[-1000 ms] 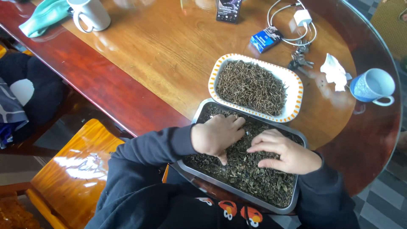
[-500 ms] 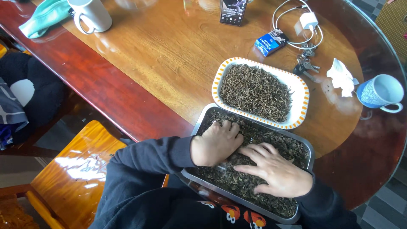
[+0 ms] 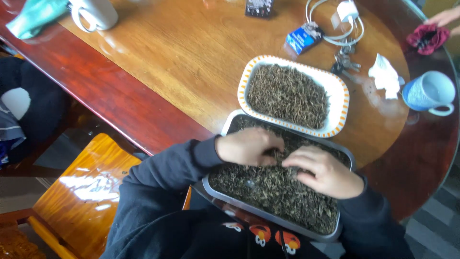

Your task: The person sits and uses both hands to sort through a tray of dried green herbs, picking out small pieces and transferring them into a smaller bowl. They briefly interact with a smartphone on the table before resuming the sorting task.

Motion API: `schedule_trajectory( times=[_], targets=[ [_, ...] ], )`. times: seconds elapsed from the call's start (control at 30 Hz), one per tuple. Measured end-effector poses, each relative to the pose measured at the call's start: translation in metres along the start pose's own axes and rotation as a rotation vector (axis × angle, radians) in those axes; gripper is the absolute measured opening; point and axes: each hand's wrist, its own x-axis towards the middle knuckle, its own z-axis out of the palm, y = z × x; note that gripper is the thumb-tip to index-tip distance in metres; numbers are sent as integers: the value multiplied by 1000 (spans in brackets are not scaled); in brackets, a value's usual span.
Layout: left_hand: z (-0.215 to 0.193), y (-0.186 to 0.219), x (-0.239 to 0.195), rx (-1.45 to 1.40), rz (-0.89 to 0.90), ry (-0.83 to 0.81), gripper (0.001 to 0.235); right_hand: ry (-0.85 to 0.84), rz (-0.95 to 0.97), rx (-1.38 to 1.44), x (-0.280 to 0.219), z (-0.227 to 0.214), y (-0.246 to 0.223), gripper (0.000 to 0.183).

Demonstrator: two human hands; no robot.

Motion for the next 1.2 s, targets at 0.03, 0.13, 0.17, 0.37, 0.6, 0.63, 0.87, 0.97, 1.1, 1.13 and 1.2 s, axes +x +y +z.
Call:
schedule_trajectory(
  times=[0.03,0.13,0.17,0.37,0.6,0.63,0.87,0.97,1.1,1.13,1.2],
  targets=[
    [0,-3,0,-19,5,-18,31,-5,21,15,-3,-1,2,41],
    [2,-20,6,-156,-4,91,28,57,51,46,-8,-6,8,45],
    [5,-31,10,-232,26,120,22,89,52,57,-8,-9,9,44],
    [2,-42,6,-269,80,124,19,152,79,73,-15,-9,19,48],
    [-1,-35,-6,161,193,70,18,173,60,8,-11,-12,16,34],
    [2,-35,-5,159,193,69,18,172,61,10,-10,-12,14,34],
    [27,-41,7,425,263,55,12,162,79,-56,-6,-14,10,19],
    [35,-47,10,492,266,76,7,142,64,-84,-7,-14,12,15],
    [46,-59,17,551,258,96,5,34,17,-144,-8,-14,6,10],
    [43,-57,15,550,261,94,5,35,21,-145,-12,-11,8,10],
    [36,-52,12,490,276,96,7,-41,0,-166,-18,-6,11,12]
  ],
)
